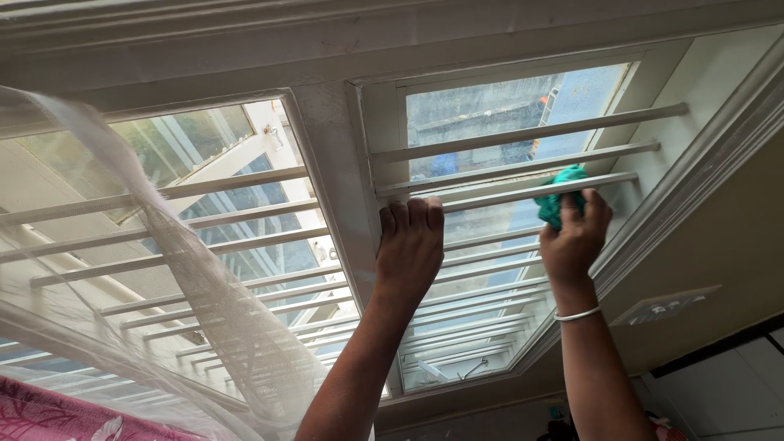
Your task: The person cleans the white metal frame of a window using a green cloth. They wipe the horizontal and vertical bars of the frame, moving from the center to the edges. The person also wipes the adjacent white mesh screen while holding the curtain aside.
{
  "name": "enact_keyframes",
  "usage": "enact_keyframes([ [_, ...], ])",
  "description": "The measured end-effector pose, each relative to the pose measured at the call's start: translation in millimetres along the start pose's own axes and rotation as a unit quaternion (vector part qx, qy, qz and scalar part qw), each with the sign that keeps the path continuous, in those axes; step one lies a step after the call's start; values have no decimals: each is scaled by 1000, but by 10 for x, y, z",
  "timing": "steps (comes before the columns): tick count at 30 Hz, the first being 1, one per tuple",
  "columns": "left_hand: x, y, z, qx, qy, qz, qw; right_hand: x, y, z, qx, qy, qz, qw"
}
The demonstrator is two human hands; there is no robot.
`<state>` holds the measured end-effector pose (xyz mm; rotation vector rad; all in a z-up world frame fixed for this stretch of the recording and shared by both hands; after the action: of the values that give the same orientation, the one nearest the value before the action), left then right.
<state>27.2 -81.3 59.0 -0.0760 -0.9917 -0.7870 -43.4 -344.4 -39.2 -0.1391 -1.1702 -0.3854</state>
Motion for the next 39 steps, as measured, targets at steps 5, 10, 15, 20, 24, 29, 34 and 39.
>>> enact_keyframes([
  [5,-1,-9,-39,-12,19,1,1000,-17,183,-25,35,-18,-51,998],
  [10,-9,-8,-51,-16,3,5,1000,-56,454,53,115,22,13,993],
  [15,15,-5,-44,-26,-1,5,1000,-38,128,159,124,-9,-30,992],
  [20,-2,-18,-53,-24,6,5,1000,32,97,-15,95,-49,-86,991],
  [24,-1,-7,-64,-17,1,5,1000,-103,531,13,145,37,-8,989],
  [29,-4,-9,-56,-13,-7,4,1000,-45,333,94,175,10,-11,984],
  [34,-7,-12,-48,1,6,3,1000,10,295,77,122,-9,-48,991],
  [39,2,-16,-33,-7,-2,5,1000,-96,553,230,182,61,72,979],
])
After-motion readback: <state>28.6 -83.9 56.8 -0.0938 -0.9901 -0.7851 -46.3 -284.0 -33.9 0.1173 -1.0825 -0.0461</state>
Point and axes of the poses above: each hand's wrist, its own x-axis towards the middle knuckle, its own z-axis out of the back of the hand, y = z × x, the point moved 3 cm from there along x, towards the middle knuckle, and after that the axes turned 4 degrees about -x, right-handed, at the moved point
